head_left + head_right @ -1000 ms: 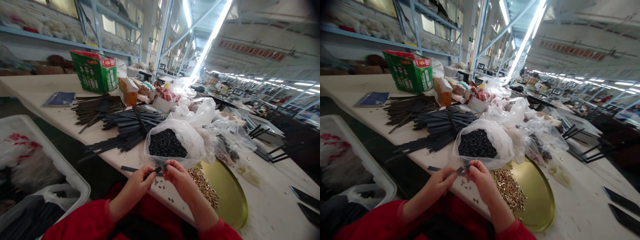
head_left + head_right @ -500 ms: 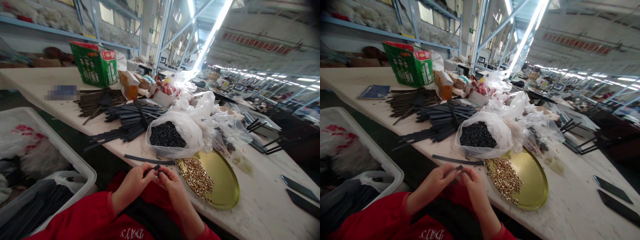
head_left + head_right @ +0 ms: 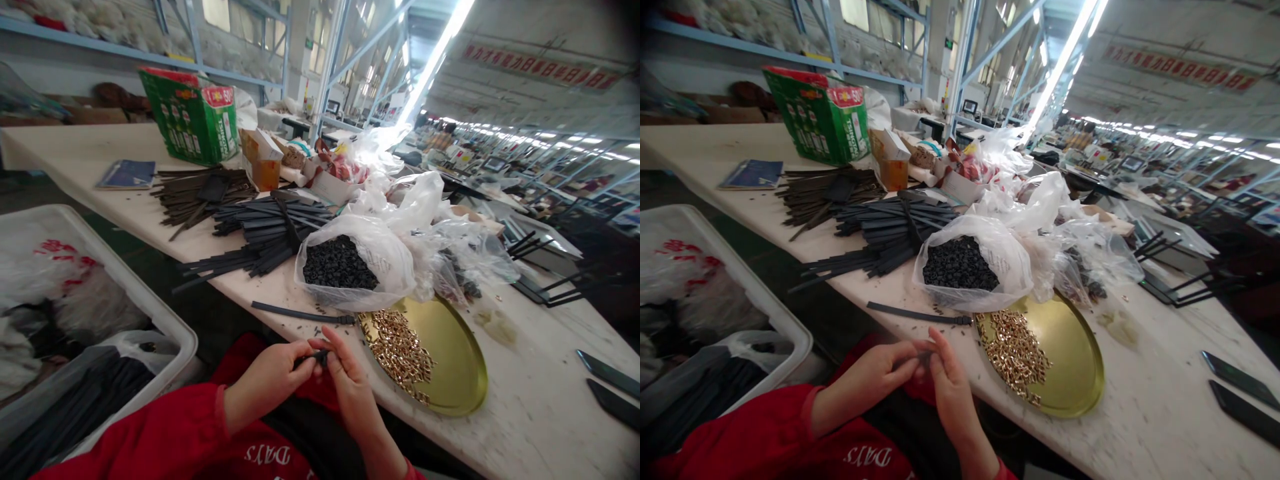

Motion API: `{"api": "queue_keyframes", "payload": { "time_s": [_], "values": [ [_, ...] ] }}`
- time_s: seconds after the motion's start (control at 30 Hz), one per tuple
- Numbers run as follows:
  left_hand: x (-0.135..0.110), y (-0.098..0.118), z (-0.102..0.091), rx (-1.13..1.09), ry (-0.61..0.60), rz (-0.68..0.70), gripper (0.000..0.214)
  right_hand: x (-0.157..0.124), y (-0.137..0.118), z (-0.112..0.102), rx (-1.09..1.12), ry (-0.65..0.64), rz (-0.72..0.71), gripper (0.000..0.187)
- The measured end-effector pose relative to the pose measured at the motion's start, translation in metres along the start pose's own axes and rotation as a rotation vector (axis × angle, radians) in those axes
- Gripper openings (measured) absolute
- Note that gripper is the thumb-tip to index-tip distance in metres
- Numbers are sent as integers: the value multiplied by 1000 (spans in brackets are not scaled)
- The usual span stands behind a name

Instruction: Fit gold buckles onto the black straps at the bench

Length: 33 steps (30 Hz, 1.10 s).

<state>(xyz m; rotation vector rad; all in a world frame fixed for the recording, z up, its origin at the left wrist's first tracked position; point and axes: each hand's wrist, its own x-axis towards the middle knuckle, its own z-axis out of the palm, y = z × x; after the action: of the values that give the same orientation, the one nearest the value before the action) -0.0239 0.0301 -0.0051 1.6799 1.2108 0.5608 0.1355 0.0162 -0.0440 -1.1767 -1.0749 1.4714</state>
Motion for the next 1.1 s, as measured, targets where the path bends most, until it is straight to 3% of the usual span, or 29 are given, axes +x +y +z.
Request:
{"api": "queue_keyframes", "payload": {
  "time_s": [0.17,0.37,0.47,0.57,0.7,0.83,1.0,1.1],
  "values": [
    [4,-2,1,-41,-48,-43,26,0,6,-2,67,-40,54,42],
    [6,2,-7,-255,-284,-254,30,-10,0,-7,-32,-108,-1,39],
    [6,6,-9,-299,-349,-284,26,-13,-1,-7,8,-111,5,41],
    [4,9,-5,-223,-277,-196,26,-9,4,-4,240,-43,111,44],
    [-1,9,5,85,-118,1,25,-4,14,1,480,54,266,23],
    [-7,6,12,327,-70,10,23,-8,17,4,463,65,290,27],
    [-12,2,14,410,-48,10,24,-14,18,-1,452,24,234,24],
    [-14,4,13,415,-58,1,25,-17,19,-5,294,68,146,20]
  ]
}}
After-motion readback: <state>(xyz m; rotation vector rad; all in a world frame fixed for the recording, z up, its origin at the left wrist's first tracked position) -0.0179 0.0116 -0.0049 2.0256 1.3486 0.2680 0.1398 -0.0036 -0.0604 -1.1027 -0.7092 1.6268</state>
